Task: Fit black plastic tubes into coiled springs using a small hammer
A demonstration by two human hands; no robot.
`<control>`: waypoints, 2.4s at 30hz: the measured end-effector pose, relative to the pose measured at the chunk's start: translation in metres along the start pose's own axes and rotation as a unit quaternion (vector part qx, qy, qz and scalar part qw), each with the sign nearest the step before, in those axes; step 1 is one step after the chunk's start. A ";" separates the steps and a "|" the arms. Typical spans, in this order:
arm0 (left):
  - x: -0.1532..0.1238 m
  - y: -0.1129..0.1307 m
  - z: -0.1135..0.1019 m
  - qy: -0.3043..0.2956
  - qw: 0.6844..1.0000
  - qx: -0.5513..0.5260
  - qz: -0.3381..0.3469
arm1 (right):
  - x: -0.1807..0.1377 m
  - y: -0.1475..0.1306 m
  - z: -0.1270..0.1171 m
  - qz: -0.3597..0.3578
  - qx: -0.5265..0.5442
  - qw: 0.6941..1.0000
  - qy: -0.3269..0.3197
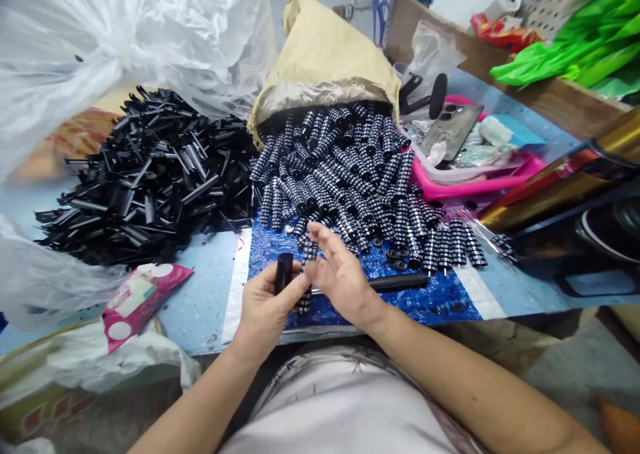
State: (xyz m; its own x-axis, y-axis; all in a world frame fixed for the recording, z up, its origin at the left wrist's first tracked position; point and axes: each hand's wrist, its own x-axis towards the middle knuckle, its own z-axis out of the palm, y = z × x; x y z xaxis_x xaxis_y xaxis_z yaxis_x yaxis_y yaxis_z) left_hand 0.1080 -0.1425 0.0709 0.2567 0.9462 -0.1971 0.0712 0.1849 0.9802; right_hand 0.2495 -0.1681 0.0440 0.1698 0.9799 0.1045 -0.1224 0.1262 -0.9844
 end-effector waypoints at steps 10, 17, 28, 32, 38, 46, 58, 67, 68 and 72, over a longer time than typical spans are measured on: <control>-0.009 0.005 -0.005 -0.003 1.000 -0.013 -0.015 | -0.016 -0.003 -0.024 -0.330 -0.328 0.883 -0.061; -0.013 0.001 0.002 0.009 0.999 -0.041 0.010 | -0.021 -0.012 -0.022 -0.407 -0.380 0.829 -0.052; -0.014 0.015 -0.005 -0.043 0.962 -0.221 -0.156 | -0.021 -0.010 -0.020 -0.418 -0.409 0.810 -0.050; -0.011 0.016 -0.014 -0.099 0.949 -0.233 -0.186 | -0.021 -0.006 -0.019 -0.427 -0.403 0.808 -0.052; -0.004 0.012 -0.027 -0.166 0.926 -0.260 -0.218 | -0.022 0.000 -0.018 -0.410 -0.420 0.806 -0.071; -0.008 -0.005 -0.022 -0.106 0.962 -0.200 -0.154 | -0.023 0.006 -0.023 -0.371 -0.426 0.819 -0.098; 0.020 -0.024 -0.093 -0.080 0.907 0.410 0.055 | -0.031 0.001 -0.038 -0.292 -0.517 0.803 -0.047; 0.031 -0.025 -0.092 -0.111 0.936 0.333 -0.006 | -0.010 -0.011 0.000 -0.326 -0.553 0.760 -0.103; 0.034 -0.022 -0.093 -0.126 0.935 0.331 -0.014 | -0.011 -0.014 0.001 -0.345 -0.514 0.779 -0.104; 0.047 -0.015 -0.093 -0.169 0.927 0.331 -0.059 | -0.021 -0.017 0.007 -0.395 -0.419 0.806 -0.135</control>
State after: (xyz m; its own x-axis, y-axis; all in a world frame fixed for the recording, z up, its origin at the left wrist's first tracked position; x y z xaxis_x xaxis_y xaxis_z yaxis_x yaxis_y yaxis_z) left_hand 0.0297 -0.0757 0.0488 0.4888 0.7718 -0.4067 0.6643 -0.0271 0.7470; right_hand 0.2411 -0.1896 0.0598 -0.3622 0.6574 0.6608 0.6421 0.6899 -0.3343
